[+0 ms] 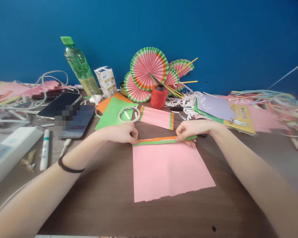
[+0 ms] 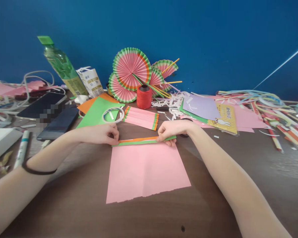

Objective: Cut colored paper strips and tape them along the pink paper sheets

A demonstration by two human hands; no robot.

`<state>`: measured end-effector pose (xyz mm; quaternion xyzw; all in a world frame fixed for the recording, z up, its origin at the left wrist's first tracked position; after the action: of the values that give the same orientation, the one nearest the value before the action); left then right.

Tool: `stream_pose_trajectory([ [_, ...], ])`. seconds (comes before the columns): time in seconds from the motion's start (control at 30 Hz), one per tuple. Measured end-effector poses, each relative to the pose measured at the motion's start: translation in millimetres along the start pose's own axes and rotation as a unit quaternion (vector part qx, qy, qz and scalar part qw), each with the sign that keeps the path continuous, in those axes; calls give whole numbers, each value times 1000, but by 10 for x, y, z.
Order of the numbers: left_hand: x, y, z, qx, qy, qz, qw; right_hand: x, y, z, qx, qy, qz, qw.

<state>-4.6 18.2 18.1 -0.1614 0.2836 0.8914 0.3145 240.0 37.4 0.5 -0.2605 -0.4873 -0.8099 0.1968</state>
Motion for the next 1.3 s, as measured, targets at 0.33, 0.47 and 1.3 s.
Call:
stream_pose_trajectory([
  [0.33, -19, -11, -9, -9, 10, 10, 1000, 8, 7, 0, -13, 6, -17, 1000],
  [0.47, 7, -25, -16, -10, 13, 15, 1000, -5, -8, 11, -18, 10, -12, 1000],
  [1.3, 3, -46, 17, 2, 32, 41, 999, -10, -13, 13, -8, -4, -11, 1000],
])
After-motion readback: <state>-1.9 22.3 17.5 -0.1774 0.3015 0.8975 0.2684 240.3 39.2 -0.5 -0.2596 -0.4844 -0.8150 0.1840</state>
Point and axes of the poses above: each hand's wrist, its own y-axis away from the middle knuckle, its own z-axis out of the back of the hand, x = y × z, the point moved 3 cm from there along -y, towards the middle knuckle, and after that the axes turned 2 degrees about -z, right-handed, at the moved point
